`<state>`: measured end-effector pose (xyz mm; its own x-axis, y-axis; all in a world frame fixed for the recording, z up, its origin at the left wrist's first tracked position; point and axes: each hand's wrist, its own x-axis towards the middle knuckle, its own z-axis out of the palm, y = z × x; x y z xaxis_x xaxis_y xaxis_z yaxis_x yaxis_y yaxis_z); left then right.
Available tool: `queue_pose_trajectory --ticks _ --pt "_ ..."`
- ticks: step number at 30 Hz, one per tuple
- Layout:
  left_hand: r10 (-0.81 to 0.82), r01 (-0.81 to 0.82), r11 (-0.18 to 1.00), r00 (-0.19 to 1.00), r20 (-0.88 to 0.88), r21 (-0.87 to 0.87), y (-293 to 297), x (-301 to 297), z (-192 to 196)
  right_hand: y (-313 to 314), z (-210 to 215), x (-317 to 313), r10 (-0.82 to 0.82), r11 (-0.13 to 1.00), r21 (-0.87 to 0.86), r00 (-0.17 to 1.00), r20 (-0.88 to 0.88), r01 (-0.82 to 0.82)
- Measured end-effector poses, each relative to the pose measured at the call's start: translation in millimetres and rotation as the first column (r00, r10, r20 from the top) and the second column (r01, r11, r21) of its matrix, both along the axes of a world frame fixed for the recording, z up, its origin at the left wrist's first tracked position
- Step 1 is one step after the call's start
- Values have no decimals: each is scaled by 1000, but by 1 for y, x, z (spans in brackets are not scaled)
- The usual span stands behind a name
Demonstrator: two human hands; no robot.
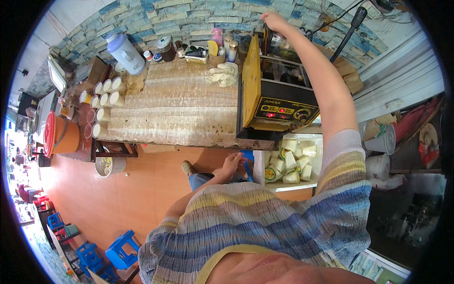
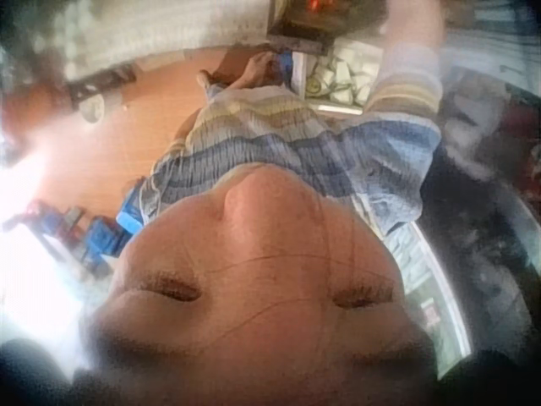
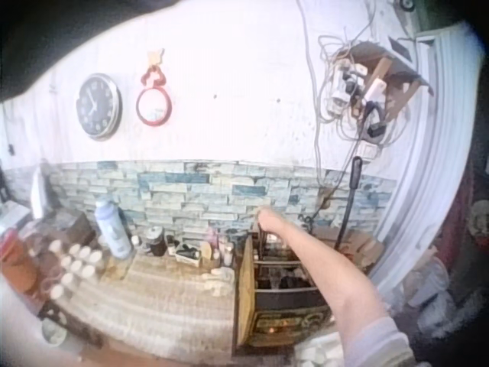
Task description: The person repeatedly picks up small white containers, places them on a yellow sealing machine, and presses down to seal them. The sealed containers are then placed into a white tray. The person handles the containers one at a time throughout the clip.
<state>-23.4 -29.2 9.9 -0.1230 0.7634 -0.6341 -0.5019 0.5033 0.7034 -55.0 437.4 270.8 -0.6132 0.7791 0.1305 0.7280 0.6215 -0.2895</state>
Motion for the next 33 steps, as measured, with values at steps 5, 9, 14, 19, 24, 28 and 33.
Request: queue_pose_trajectory --ticks 5,9,14,19,24,28,33 --pt "-8 8 999 1000 0 53 4 -1 -22 -16 -13 19 40 960 278 995 -92 -13" --pt "-18 18 998 1000 -1 59 4 1 -24 -15 -16 22 19 960 281 992 -127 17" --pt "1 -4 999 999 45 51 0 4 -24 -19 -23 21 55 939 342 967 -248 34" --pt "9 -13 999 997 76 44 -1 2 -35 -28 -26 24 65 931 363 955 -290 47" --pt "-35 33 997 999 33 66 7 7 -27 -1 -27 39 198 801 597 925 -325 39" --pt "-2 4 995 1000 -22 98 -8 1 -30 -7 69 59 284 687 722 884 -371 82" --pt "-75 93 981 991 -110 170 2 10 -41 38 160 229 70 702 660 896 -439 268"
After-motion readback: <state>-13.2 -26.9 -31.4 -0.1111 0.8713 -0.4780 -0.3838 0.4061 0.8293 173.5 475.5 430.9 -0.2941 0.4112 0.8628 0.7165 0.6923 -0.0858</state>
